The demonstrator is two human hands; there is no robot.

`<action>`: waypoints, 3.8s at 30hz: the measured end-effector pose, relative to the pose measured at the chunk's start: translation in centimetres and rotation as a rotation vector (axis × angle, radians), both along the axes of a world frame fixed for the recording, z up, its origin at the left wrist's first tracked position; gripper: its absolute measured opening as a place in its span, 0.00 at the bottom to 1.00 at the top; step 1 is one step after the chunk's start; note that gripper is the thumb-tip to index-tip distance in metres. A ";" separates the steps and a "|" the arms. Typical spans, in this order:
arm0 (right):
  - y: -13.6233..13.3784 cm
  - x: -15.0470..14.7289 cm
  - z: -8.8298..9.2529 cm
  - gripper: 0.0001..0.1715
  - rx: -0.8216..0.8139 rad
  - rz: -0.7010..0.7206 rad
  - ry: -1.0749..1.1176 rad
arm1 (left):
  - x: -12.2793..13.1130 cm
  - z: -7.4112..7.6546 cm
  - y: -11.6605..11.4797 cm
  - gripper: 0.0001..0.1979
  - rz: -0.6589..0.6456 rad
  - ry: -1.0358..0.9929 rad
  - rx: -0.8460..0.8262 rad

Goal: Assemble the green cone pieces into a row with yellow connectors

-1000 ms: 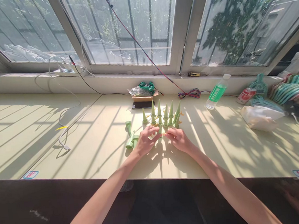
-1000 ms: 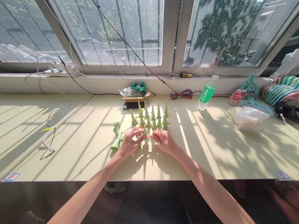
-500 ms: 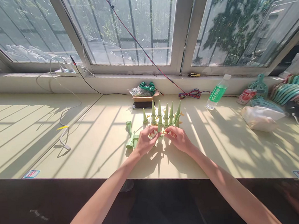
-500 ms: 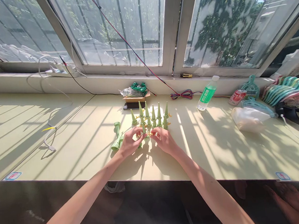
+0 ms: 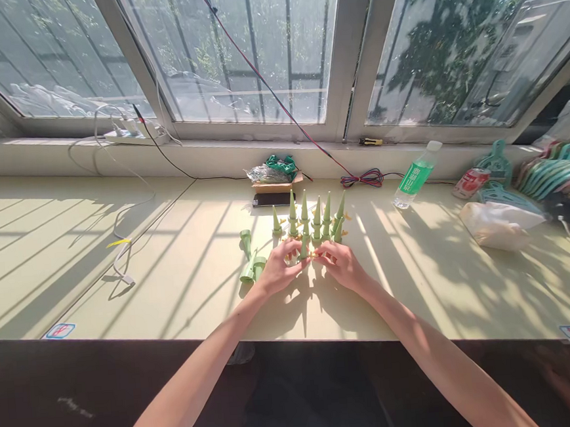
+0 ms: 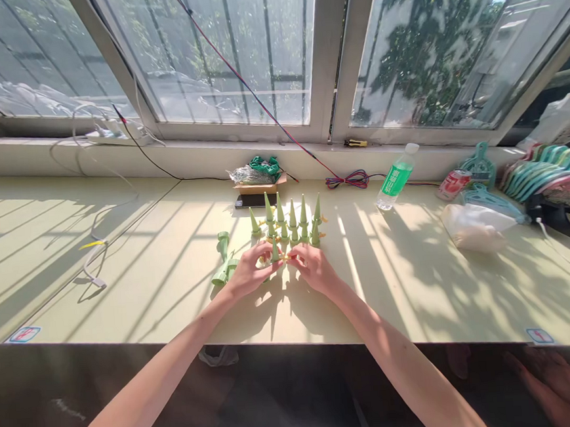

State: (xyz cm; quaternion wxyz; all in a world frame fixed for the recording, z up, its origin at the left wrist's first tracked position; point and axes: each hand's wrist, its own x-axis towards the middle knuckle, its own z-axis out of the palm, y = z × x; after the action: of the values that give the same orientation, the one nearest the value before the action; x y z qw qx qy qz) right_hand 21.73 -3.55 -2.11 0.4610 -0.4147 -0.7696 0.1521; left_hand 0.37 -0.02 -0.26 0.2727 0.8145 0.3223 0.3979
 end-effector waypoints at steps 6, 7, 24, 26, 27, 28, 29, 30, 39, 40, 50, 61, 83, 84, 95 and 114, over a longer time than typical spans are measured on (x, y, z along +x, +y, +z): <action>-0.1 0.1 -0.1 0.12 -0.001 0.022 -0.016 | 0.0 0.2 -0.1 0.04 -0.028 0.023 -0.045; -0.1 0.1 -0.2 0.12 -0.001 0.027 -0.020 | 0.0 0.2 -0.1 0.04 -0.034 0.015 -0.048; -0.5 0.0 0.6 0.21 -0.098 0.065 -0.045 | 0.2 -0.5 0.1 0.03 -0.074 -0.043 0.253; -0.5 -0.1 0.6 0.21 -0.125 0.061 -0.038 | 0.3 -0.5 0.0 0.04 -0.064 -0.029 0.283; -0.5 -0.1 0.6 0.21 -0.136 0.059 -0.035 | 0.3 -0.5 0.0 0.04 -0.061 -0.020 0.295; -0.5 -0.1 0.6 0.21 -0.144 0.057 -0.030 | 0.3 -0.4 0.0 0.04 -0.058 -0.012 0.306; -0.5 -0.1 0.5 0.21 -0.150 0.056 -0.024 | 0.3 -0.4 0.0 0.05 -0.056 -0.008 0.317; -0.5 -0.1 0.5 0.21 -0.155 0.056 -0.016 | 0.3 -0.4 -0.1 0.05 -0.056 -0.007 0.326; -0.3 -0.2 0.4 0.26 -0.159 0.048 0.045 | 0.3 -0.5 -0.4 0.06 -0.003 0.000 0.307; -0.3 -0.2 0.4 0.27 -0.155 0.041 0.046 | 0.3 -0.4 -0.4 0.05 0.005 -0.004 0.291; 0.2 -0.1 0.3 0.32 -0.096 -0.022 0.117 | -2.9 3.3 0.8 0.10 0.234 0.006 0.063; 0.5 -0.5 -0.1 0.33 -0.126 0.010 0.103 | -4.2 3.0 6.9 0.14 0.429 0.186 -0.188; 0.4 -0.6 0.1 0.33 -0.131 -0.006 0.098 | -2.3 10.1 8.4 0.12 0.592 0.096 0.164; 0.4 -0.6 0.1 0.33 -0.129 -0.006 0.099 | -2.0 10.1 8.8 0.12 0.577 0.107 0.161; 0.3 -0.6 0.3 0.33 -0.143 0.008 0.087 | -1.4 7.5 9.9 0.11 0.537 0.222 0.069; 0.3 -0.5 0.0 0.31 -0.181 0.003 0.064 | -1.1 5.6 9.9 0.13 0.516 0.276 0.040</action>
State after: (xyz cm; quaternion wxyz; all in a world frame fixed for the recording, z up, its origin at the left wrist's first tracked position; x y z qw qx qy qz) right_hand 21.21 -3.21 -2.06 0.4459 -0.4484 -0.7382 0.2348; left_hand -0.70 9.85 5.32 0.0998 0.7573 0.5451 0.3456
